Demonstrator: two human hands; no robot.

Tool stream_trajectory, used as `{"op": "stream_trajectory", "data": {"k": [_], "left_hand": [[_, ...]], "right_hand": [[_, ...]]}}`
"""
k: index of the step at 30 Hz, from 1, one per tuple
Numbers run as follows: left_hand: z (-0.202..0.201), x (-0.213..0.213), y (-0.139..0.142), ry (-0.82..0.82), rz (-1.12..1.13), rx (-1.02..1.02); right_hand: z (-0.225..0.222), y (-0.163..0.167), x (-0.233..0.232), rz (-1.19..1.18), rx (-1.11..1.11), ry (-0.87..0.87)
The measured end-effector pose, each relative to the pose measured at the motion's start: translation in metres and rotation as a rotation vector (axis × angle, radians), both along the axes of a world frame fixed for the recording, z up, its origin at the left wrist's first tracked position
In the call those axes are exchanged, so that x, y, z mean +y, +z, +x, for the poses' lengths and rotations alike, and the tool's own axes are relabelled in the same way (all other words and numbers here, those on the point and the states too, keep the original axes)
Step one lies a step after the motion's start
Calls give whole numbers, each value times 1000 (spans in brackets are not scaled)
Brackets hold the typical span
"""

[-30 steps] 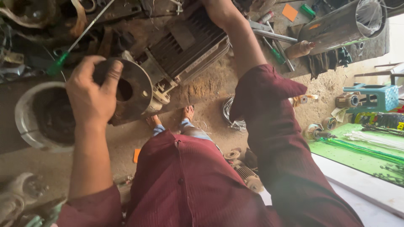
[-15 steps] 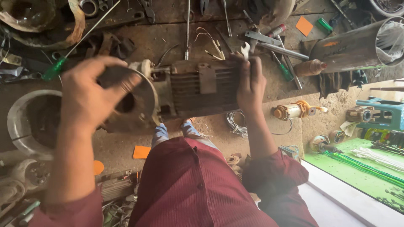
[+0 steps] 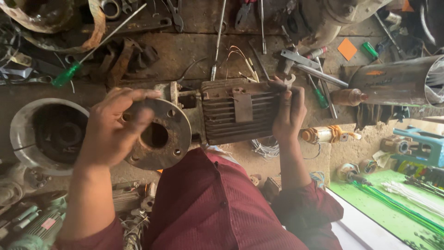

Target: The person works at a cluttered workbench repairing an electric water pump motor. They reposition the pump housing, use a spanner and screwdriver on its fasteners, fit a round flange plate onto the pump, and handle small bolts and parts while tightening and checking the assembly.

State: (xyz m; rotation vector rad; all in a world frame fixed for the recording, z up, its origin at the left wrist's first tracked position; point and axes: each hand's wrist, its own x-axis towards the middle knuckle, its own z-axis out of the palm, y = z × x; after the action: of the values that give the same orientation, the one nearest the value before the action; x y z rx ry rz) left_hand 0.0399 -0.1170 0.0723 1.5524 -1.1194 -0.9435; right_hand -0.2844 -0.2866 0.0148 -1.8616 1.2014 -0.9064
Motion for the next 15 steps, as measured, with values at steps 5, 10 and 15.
{"op": "stream_trajectory", "data": {"k": [5, 10, 15], "left_hand": [[10, -13, -46, -100, -514, 1147], [-7, -4, -67, -174, -708, 1243], [-19, 10, -57, 12, -543, 986]], "right_hand": [[2, 2, 4, -138, 129, 9], [-2, -13, -19, -72, 4, 15], [-5, -1, -52, -85, 251, 82]]}}
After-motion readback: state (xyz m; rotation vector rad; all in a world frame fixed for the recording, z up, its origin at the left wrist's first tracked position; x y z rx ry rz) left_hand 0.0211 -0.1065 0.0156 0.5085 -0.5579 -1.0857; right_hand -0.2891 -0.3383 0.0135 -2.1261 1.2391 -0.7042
